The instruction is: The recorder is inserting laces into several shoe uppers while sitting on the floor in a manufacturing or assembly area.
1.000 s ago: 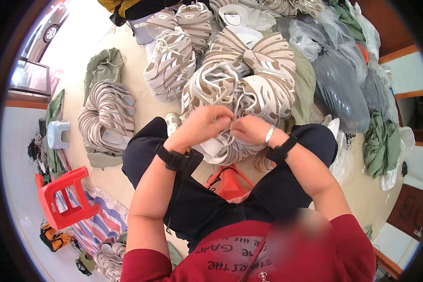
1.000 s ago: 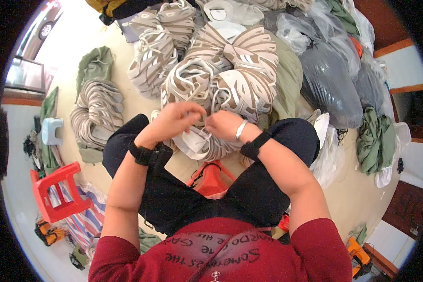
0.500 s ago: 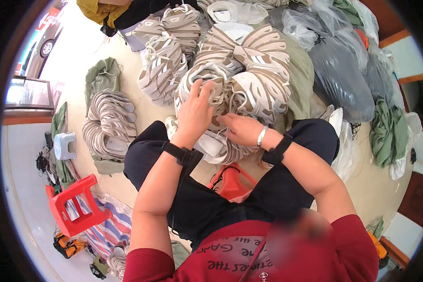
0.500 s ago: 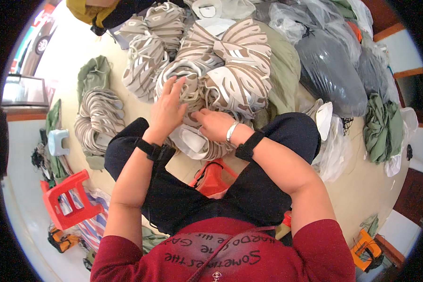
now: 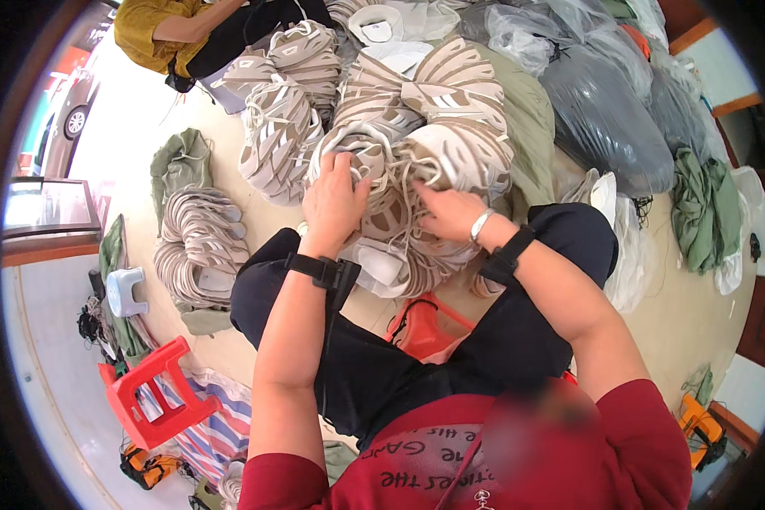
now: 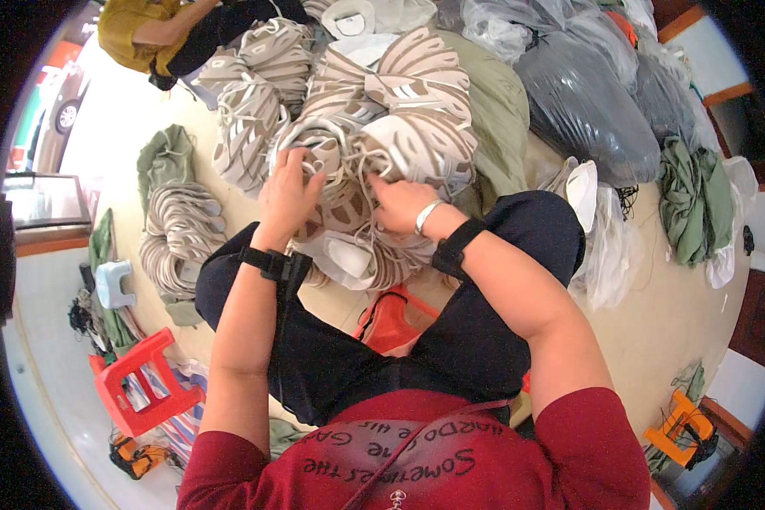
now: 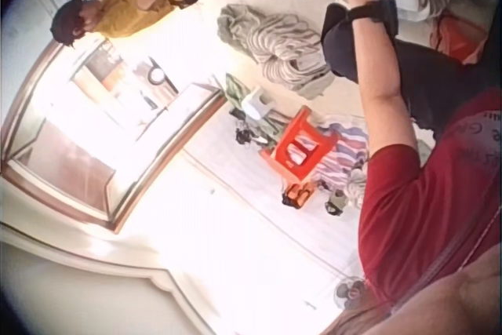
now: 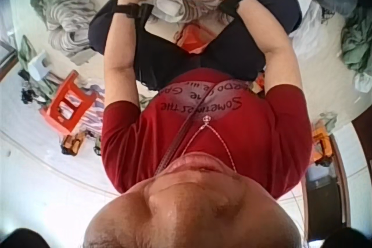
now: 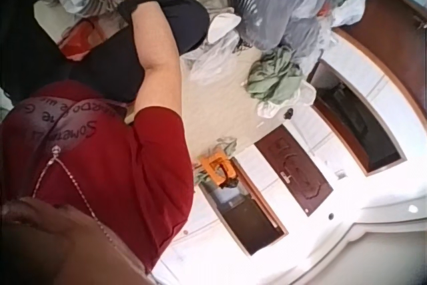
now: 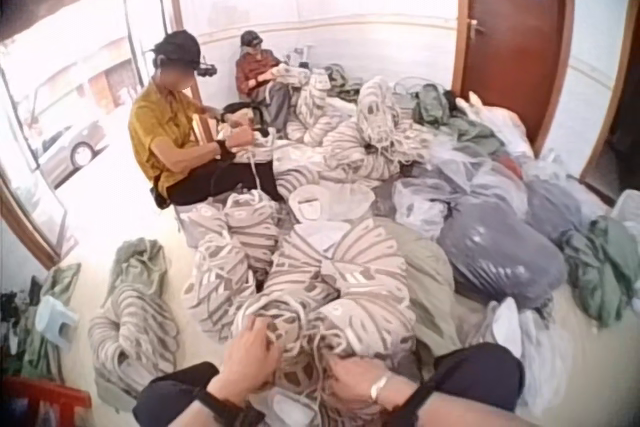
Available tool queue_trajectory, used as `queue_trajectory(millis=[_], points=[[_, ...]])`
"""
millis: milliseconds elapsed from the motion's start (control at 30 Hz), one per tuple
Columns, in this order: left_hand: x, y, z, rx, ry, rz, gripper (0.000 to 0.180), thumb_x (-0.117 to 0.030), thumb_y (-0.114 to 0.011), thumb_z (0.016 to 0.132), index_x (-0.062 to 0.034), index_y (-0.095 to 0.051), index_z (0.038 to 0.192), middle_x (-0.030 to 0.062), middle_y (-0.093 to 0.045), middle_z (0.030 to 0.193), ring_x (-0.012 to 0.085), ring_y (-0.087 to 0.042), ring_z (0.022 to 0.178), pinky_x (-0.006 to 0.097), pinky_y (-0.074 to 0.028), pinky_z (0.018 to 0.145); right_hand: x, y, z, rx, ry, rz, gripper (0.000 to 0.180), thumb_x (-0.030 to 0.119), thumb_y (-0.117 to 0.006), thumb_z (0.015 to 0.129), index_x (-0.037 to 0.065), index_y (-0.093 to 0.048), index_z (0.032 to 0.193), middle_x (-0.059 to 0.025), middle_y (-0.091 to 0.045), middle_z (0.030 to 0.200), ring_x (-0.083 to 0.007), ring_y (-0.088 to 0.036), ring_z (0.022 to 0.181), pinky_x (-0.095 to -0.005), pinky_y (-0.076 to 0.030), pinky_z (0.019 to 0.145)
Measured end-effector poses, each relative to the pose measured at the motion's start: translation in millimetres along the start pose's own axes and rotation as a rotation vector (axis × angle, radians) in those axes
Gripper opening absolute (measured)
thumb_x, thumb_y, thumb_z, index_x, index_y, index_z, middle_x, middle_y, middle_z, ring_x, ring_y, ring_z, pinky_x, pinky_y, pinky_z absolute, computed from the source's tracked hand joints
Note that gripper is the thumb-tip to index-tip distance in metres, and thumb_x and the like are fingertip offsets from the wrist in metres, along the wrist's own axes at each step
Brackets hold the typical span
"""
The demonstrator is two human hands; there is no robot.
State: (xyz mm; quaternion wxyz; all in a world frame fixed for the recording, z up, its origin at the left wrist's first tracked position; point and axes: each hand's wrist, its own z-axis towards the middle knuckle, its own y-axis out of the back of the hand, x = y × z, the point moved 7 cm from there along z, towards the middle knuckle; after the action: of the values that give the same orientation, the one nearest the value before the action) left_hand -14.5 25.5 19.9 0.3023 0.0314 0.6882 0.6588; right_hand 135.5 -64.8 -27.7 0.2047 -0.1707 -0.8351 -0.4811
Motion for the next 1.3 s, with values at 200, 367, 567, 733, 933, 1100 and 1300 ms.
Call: queue_trajectory(millis=[200,367,567,733,933,1100,1300], points=[[-7,5,-5,-0.044,-0.124,-0.082,0.042,-0.024,-0.064,0.085,-0.0089,-0.052,0.122,0.0135,-0.053,0.125,0.0376,-0.06,0.098,0.044,-0.049,0.079,-31,34,-1,-0.193,0.053,0.25,0.048,0.03,-0.054,0.087,0.003,-0.054,0.127,-0.0203,-0.069,0.092,-0.0346,-0.067,0.086,-0.0436,-0.052,0.077],[-35,12,-12,-0.176,-0.196,-0.263,0.027,-0.014,-0.059,0.087,-0.0084,-0.059,0.113,0.012,-0.058,0.118,0.0345,-0.061,0.097,0.042,-0.05,0.077,-38,42,-8,-0.319,-0.007,0.561,0.043,0.027,-0.056,0.088,0.002,-0.057,0.123,-0.0144,-0.07,0.077,-0.0321,-0.067,0.071,-0.0378,-0.052,0.069],[-50,-30,-2,-0.025,-0.229,-0.33,0.022,-0.007,-0.052,0.087,-0.0047,-0.062,0.107,0.013,-0.062,0.111,0.0356,-0.063,0.091,0.043,-0.051,0.076,-26,40,-1,-0.394,0.036,0.44,0.042,0.027,-0.057,0.087,0.001,-0.057,0.12,-0.0155,-0.068,0.074,-0.0315,-0.066,0.069,-0.0395,-0.05,0.066],[-58,-51,6,0.078,-0.113,-0.21,0.028,-0.006,-0.05,0.086,-0.0038,-0.056,0.113,0.0171,-0.061,0.109,0.0384,-0.063,0.09,0.047,-0.051,0.074,-25,42,-5,-0.395,0.028,0.411,0.042,0.026,-0.058,0.087,0.0,-0.056,0.119,-0.0142,-0.068,0.073,-0.0306,-0.066,0.071,-0.0401,-0.05,0.066],[-58,-61,22,0.032,-0.08,-0.148,0.019,-0.009,-0.052,0.084,-0.0036,-0.058,0.101,0.0176,-0.065,0.094,0.0388,-0.065,0.083,0.048,-0.051,0.07,-29,42,-11,-0.382,0.06,0.485,0.045,0.026,-0.057,0.087,0.004,-0.055,0.126,-0.0127,-0.068,0.075,-0.0275,-0.067,0.071,-0.0374,-0.05,0.067],[-59,-62,33,0.093,-0.017,-0.094,0.013,-0.007,-0.056,0.079,-0.002,-0.065,0.087,0.0187,-0.068,0.088,0.0365,-0.067,0.083,0.046,-0.054,0.073,-28,45,-14,-0.329,0.028,0.481,0.046,0.027,-0.057,0.087,0.005,-0.054,0.127,-0.0141,-0.068,0.077,-0.0308,-0.066,0.072,-0.0397,-0.05,0.069],[-57,-72,39,0.163,-0.032,-0.021,0.011,-0.011,-0.058,0.079,-0.0028,-0.066,0.08,0.0189,-0.067,0.083,0.0386,-0.066,0.08,0.047,-0.053,0.07,-26,45,-11,-0.29,0.097,0.325,0.051,0.021,-0.06,0.088,0.005,-0.047,0.135,-0.0098,-0.066,0.07,-0.0178,-0.062,0.06,-0.0328,-0.049,0.06]])
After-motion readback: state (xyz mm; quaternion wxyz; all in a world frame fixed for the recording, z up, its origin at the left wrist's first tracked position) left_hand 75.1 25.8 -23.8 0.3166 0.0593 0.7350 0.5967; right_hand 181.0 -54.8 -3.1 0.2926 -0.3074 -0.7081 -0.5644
